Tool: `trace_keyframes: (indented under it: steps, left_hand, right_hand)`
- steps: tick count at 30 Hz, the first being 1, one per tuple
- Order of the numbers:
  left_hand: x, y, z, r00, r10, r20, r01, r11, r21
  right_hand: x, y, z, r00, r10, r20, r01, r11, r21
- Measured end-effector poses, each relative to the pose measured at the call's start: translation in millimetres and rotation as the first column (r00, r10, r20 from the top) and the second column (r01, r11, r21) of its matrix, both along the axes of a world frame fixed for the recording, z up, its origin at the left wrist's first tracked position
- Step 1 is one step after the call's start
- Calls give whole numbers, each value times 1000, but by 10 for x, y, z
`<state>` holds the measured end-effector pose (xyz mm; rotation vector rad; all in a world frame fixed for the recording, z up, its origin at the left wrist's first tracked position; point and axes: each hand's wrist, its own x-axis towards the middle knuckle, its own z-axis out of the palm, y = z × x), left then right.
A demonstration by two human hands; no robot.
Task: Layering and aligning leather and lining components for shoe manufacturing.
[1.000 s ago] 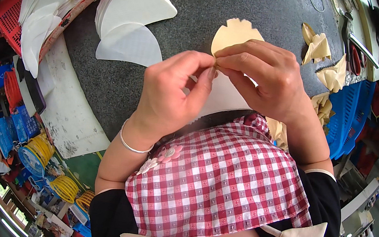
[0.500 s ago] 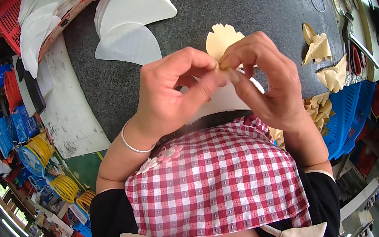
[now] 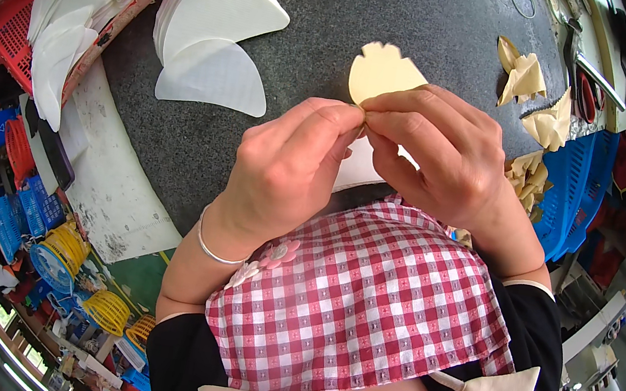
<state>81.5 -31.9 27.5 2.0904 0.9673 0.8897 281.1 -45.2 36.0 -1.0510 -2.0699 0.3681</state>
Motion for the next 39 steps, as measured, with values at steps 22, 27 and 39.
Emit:
trace_keyframes:
  steps: [22, 27, 39]
  left_hand:
    - [-110, 168, -406, -17, 305, 952, 961, 268, -69]
    - [-258, 112, -251, -118, 516, 848, 929, 359, -89]
    - [-26, 127, -31, 990, -5, 142, -48, 927, 371]
  right_hand:
    - [541, 130, -341, 30, -519, -854, -586, 683, -436]
    - [942, 56, -153, 519, -429, -739, -244, 754, -609]
    - [133, -256, 369, 901, -229, -369, 1, 851, -526]
